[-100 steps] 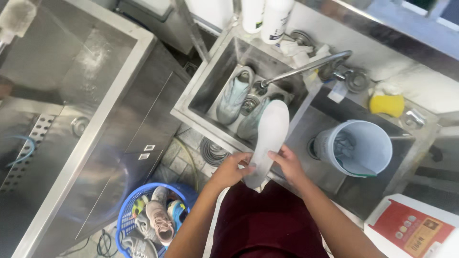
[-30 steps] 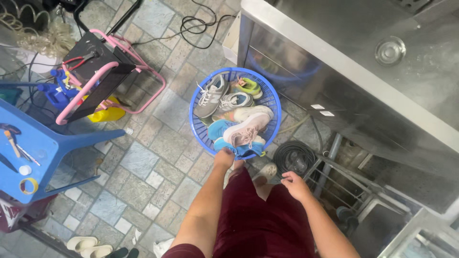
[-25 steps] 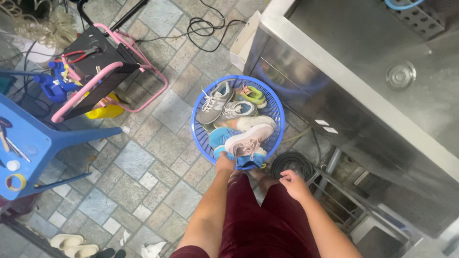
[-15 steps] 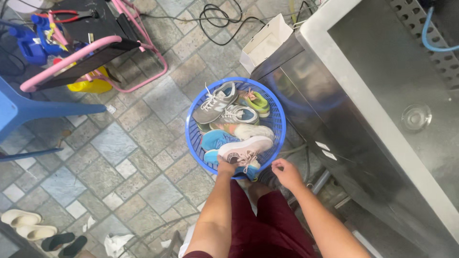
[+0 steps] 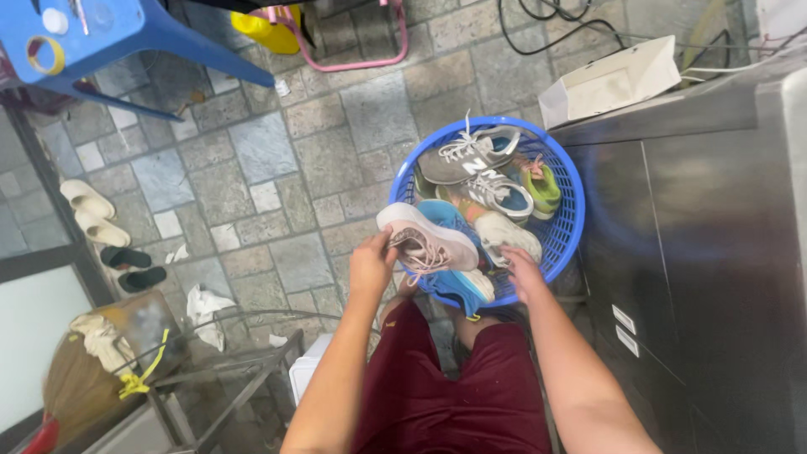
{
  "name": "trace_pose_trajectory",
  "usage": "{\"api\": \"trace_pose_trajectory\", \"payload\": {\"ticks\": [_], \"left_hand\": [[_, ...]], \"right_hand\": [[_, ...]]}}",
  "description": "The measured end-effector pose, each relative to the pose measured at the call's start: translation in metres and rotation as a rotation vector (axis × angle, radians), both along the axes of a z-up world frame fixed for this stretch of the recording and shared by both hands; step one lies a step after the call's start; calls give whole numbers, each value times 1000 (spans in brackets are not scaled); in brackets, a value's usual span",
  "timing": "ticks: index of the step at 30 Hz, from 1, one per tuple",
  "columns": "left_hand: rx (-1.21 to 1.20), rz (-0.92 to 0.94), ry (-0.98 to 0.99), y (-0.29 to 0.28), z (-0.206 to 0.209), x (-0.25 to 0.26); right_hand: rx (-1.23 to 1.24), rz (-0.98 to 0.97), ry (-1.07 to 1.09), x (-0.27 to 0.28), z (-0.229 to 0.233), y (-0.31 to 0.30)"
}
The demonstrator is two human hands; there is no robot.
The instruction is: The person removes the laces from a pair of light-colored sneakers and places them in a bucket. They then remove the insoles and place them in the same bucket. The person proceeds to remove the laces from a second pair of pink sneakers and places them in the bucket as well.
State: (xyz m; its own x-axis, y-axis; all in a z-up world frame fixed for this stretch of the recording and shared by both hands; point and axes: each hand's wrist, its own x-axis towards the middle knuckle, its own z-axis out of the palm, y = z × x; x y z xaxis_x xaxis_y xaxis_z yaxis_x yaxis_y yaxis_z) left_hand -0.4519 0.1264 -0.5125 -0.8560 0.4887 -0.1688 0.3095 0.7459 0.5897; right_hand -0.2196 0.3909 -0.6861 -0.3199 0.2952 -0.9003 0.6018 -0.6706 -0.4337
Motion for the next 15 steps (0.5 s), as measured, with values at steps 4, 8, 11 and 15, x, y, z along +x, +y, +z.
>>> {"api": "trace_pose_trajectory", "payload": {"ticks": [4,8,11,15], "left_hand": [[2,29,24,-22,35,-20],[2,-4,22,-30,53,-32],[14,0,53,-32,65,-38],[86,-77,75,-27,94,-43]], "right_hand": [[-226,-160,54,-35,-18,-20],[-203,-324,122,-56,-22,-22],[-29,-507,180,-52,-13,-17],[341,-577,31,-16,28,-15]]}}
